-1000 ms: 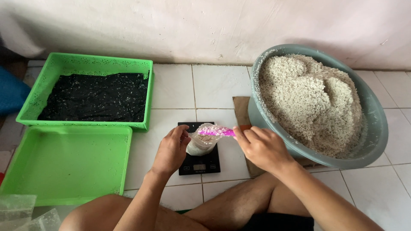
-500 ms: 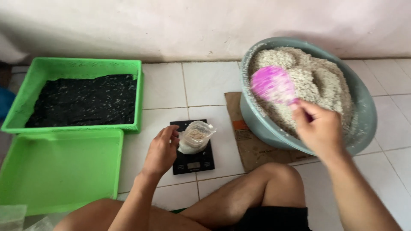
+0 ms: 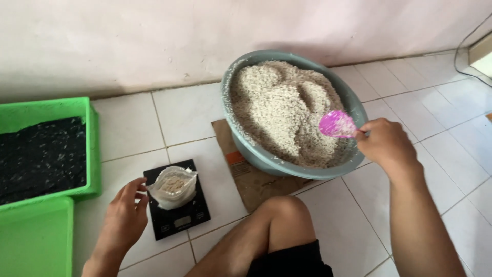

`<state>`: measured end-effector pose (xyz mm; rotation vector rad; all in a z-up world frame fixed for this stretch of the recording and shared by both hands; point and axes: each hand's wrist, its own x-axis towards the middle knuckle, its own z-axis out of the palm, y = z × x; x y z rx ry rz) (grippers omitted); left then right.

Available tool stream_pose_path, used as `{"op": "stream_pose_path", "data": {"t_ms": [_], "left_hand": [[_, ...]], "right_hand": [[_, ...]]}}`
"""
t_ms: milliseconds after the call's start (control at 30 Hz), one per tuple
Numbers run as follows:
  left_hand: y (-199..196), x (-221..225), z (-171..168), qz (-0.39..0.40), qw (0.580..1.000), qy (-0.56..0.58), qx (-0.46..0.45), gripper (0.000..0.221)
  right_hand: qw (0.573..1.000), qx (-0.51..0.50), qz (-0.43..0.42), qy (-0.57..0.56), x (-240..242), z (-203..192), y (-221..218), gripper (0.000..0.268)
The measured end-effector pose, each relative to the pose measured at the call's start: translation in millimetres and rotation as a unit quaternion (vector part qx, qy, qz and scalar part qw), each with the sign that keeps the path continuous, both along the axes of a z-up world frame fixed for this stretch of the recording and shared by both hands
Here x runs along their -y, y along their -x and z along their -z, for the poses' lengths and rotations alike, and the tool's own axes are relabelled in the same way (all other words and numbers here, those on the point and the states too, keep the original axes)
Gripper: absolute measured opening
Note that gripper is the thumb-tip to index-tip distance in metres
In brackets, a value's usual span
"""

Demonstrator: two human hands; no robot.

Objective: Scooping grain from a large basin into small plastic bags and weighing them on a digital scale.

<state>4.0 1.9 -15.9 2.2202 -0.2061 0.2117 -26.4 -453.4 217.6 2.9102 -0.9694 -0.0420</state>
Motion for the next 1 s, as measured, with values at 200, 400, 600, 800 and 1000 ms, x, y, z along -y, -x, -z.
{"op": "stream_pose_path", "data": {"t_ms": [200, 400, 600, 800, 1000], "left_hand": [[-1, -2, 5, -0.021, 0.999, -0.032, -0.036, 0.044], [-1, 0, -2, -0.036, 0.996, -0.033, -0.068, 0.043], [0, -2, -7, -0.032, 0.995, -0.047, -0.079, 0.042], [0, -2, -7, -0.026, 0.996, -0.054, -0.073, 0.042], [1, -1, -6, -0.028, 0.997, -0.046, -0.053, 0.043]], "right_hand": [[0.997, -0.005, -0.054, -0.046, 3, 16, -23, 0.023], [0.993, -0.020, -0.052, -0.104, -4, 50, -68, 0.036], [0.979, 0.069, -0.043, -0.186, 24, 91, -75, 0.025], [0.979, 0.113, 0.004, -0.168, 27, 77, -46, 0.029], [0.981, 0.089, 0.020, -0.172, 31, 59, -33, 0.031]]}}
